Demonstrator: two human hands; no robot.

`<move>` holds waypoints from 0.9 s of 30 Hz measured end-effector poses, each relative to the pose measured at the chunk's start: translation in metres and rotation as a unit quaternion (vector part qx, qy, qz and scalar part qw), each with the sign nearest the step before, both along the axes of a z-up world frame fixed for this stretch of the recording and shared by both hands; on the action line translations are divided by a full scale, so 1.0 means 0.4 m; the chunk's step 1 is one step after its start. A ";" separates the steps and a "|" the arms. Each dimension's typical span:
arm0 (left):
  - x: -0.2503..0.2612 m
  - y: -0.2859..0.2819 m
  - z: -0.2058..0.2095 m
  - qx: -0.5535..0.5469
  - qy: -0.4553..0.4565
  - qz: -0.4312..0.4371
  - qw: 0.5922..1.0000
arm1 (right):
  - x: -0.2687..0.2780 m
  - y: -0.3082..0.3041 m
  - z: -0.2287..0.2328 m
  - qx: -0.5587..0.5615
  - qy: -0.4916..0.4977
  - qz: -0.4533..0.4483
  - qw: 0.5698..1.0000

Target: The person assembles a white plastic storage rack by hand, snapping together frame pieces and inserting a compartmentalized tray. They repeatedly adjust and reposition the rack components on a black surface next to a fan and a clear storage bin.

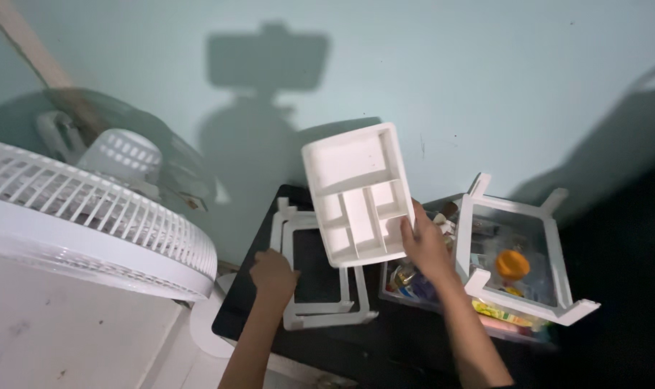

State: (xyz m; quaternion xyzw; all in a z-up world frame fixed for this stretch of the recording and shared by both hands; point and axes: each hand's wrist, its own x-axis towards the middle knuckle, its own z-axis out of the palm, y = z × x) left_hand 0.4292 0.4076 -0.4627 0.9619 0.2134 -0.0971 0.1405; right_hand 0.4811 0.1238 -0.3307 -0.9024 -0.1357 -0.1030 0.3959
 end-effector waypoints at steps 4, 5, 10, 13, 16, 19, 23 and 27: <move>-0.055 0.018 -0.001 -0.060 -0.080 0.068 0.993 | 0.033 0.005 -0.008 -0.006 0.027 0.030 0.999; -0.065 0.016 0.011 -0.098 -0.078 0.101 0.987 | 0.035 0.011 -0.006 -0.014 0.048 0.028 0.998; -0.123 -0.024 0.094 -0.155 -0.047 0.169 0.972 | 0.083 0.053 -0.003 -0.017 0.046 0.089 0.995; -0.165 -0.032 0.091 -0.146 -0.122 0.126 0.974 | 0.152 0.089 -0.001 -0.012 0.084 0.127 0.988; -0.190 0.010 0.061 -0.134 -0.155 0.119 0.972 | 0.218 0.127 0.022 -0.029 0.080 0.194 0.977; -0.205 0.054 0.038 -0.136 -0.159 0.134 0.969 | 0.258 0.158 0.054 -0.111 0.114 0.223 0.962; -0.242 0.080 0.045 -0.259 -0.329 0.019 0.908 | 0.307 0.192 0.063 -0.193 0.118 0.275 0.934; -0.276 0.049 0.042 -0.406 -0.439 -0.076 0.798 | 0.351 0.215 0.003 -0.207 0.208 0.282 0.913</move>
